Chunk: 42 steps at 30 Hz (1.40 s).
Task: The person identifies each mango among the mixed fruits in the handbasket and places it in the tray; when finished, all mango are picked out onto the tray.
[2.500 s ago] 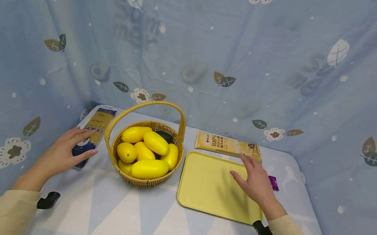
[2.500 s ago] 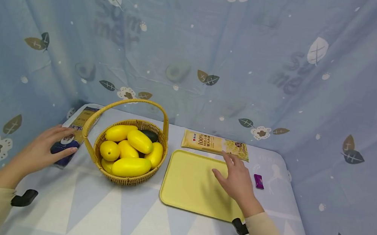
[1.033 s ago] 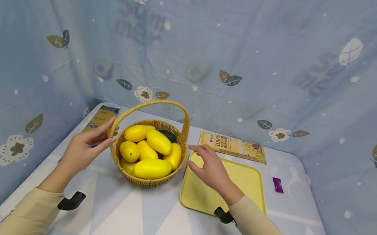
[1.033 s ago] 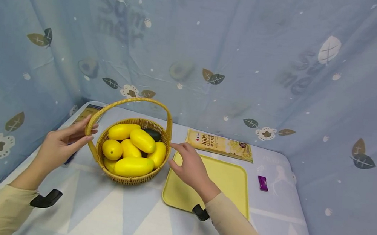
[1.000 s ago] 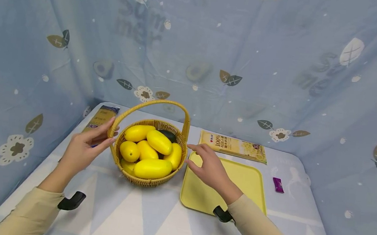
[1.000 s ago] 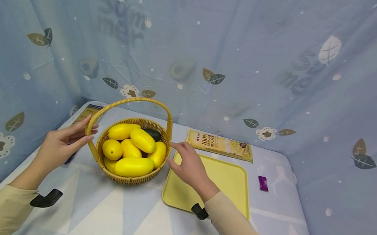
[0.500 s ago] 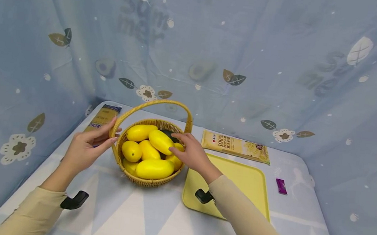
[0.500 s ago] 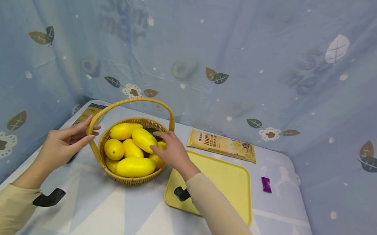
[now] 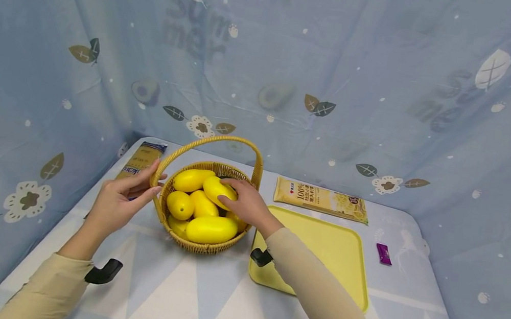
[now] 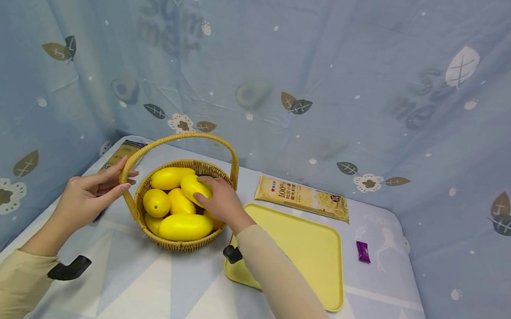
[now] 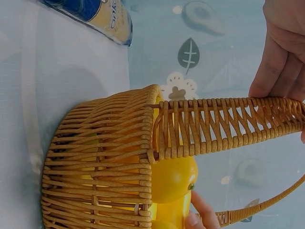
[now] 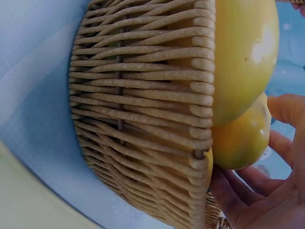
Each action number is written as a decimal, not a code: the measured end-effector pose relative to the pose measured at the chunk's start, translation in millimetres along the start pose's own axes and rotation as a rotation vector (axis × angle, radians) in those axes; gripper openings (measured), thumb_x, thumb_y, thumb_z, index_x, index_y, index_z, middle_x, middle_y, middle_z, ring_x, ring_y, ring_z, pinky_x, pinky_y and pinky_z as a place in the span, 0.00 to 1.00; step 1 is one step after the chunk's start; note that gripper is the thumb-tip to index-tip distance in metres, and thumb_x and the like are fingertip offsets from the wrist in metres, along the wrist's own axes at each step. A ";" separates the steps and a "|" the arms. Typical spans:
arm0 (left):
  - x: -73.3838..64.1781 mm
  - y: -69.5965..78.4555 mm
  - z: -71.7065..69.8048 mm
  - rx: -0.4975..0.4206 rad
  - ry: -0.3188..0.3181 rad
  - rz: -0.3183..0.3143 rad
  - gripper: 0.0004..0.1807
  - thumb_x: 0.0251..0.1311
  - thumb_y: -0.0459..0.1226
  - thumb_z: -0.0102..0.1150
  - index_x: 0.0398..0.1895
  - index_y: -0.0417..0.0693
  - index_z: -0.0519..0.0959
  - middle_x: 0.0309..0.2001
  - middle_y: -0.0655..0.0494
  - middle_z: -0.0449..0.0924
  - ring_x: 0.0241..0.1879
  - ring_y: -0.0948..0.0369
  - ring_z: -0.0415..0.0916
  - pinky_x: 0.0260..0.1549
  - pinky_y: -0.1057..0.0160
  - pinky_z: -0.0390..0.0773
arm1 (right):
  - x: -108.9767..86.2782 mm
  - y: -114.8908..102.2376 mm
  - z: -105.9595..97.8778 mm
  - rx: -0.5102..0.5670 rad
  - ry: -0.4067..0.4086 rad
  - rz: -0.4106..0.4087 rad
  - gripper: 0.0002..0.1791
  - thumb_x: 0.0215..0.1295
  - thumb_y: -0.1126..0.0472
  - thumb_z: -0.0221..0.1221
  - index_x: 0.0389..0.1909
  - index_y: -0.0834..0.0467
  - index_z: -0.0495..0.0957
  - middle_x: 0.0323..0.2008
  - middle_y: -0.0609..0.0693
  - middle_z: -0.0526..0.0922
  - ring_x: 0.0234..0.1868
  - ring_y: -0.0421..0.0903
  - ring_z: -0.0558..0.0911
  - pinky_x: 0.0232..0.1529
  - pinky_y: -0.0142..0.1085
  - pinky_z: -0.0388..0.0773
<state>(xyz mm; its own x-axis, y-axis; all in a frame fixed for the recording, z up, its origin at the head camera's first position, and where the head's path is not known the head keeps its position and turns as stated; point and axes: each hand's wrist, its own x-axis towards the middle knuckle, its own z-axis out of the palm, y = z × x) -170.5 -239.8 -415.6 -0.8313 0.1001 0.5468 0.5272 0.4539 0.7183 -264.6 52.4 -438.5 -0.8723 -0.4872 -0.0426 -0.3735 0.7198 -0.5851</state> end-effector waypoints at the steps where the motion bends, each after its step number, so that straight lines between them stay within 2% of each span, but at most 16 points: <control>1: -0.1 0.2 -0.1 -0.002 0.001 -0.005 0.39 0.60 0.21 0.65 0.74 0.56 0.70 0.54 0.41 0.84 0.50 0.72 0.82 0.44 0.76 0.80 | 1.4 -0.9 0.6 0.000 -0.005 0.008 0.30 0.75 0.43 0.57 0.74 0.45 0.68 0.72 0.47 0.70 0.73 0.50 0.68 0.73 0.47 0.66; 5: -0.7 0.5 -0.3 0.002 0.006 -0.019 0.39 0.61 0.22 0.65 0.74 0.58 0.70 0.54 0.43 0.85 0.50 0.72 0.82 0.44 0.75 0.81 | 4.5 -3.7 2.0 0.003 -0.012 0.021 0.30 0.75 0.44 0.58 0.75 0.44 0.67 0.72 0.48 0.70 0.72 0.50 0.69 0.72 0.46 0.67; 15: -0.1 1.5 0.3 -0.008 0.003 -0.006 0.39 0.61 0.22 0.66 0.74 0.56 0.70 0.53 0.41 0.84 0.50 0.74 0.81 0.44 0.76 0.81 | 1.1 -2.3 3.8 0.008 0.021 0.007 0.30 0.72 0.47 0.62 0.73 0.42 0.69 0.70 0.48 0.72 0.69 0.50 0.71 0.69 0.47 0.71; 26: -1.4 -2.0 0.5 0.013 0.002 -0.024 0.40 0.61 0.22 0.65 0.74 0.59 0.69 0.53 0.44 0.85 0.50 0.75 0.81 0.44 0.74 0.81 | -7.3 -2.7 0.9 -0.020 0.066 -0.023 0.30 0.71 0.47 0.63 0.72 0.43 0.70 0.70 0.49 0.71 0.70 0.53 0.70 0.71 0.50 0.68; 34: -0.8 -2.7 1.1 0.009 0.005 -0.021 0.40 0.62 0.22 0.65 0.74 0.59 0.69 0.53 0.43 0.85 0.50 0.75 0.81 0.44 0.74 0.81 | -23.7 -3.0 -10.3 -0.021 0.092 -0.058 0.30 0.70 0.47 0.63 0.71 0.43 0.71 0.67 0.53 0.72 0.63 0.53 0.75 0.64 0.50 0.74; 42: -0.7 -1.7 1.4 0.012 0.010 -0.017 0.39 0.61 0.22 0.65 0.74 0.58 0.70 0.53 0.41 0.85 0.50 0.75 0.81 0.43 0.75 0.81 | -53.4 3.7 -25.9 -0.007 0.133 -0.099 0.29 0.69 0.48 0.63 0.70 0.43 0.73 0.65 0.51 0.74 0.59 0.51 0.76 0.58 0.47 0.78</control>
<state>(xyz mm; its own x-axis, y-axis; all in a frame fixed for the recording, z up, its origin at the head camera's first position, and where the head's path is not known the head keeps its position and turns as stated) -171.0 -239.3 -417.9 -0.8381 0.0839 0.5390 0.5112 0.4658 0.7223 -227.6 93.9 -417.4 -0.8652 -0.4862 0.1229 -0.4612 0.6753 -0.5756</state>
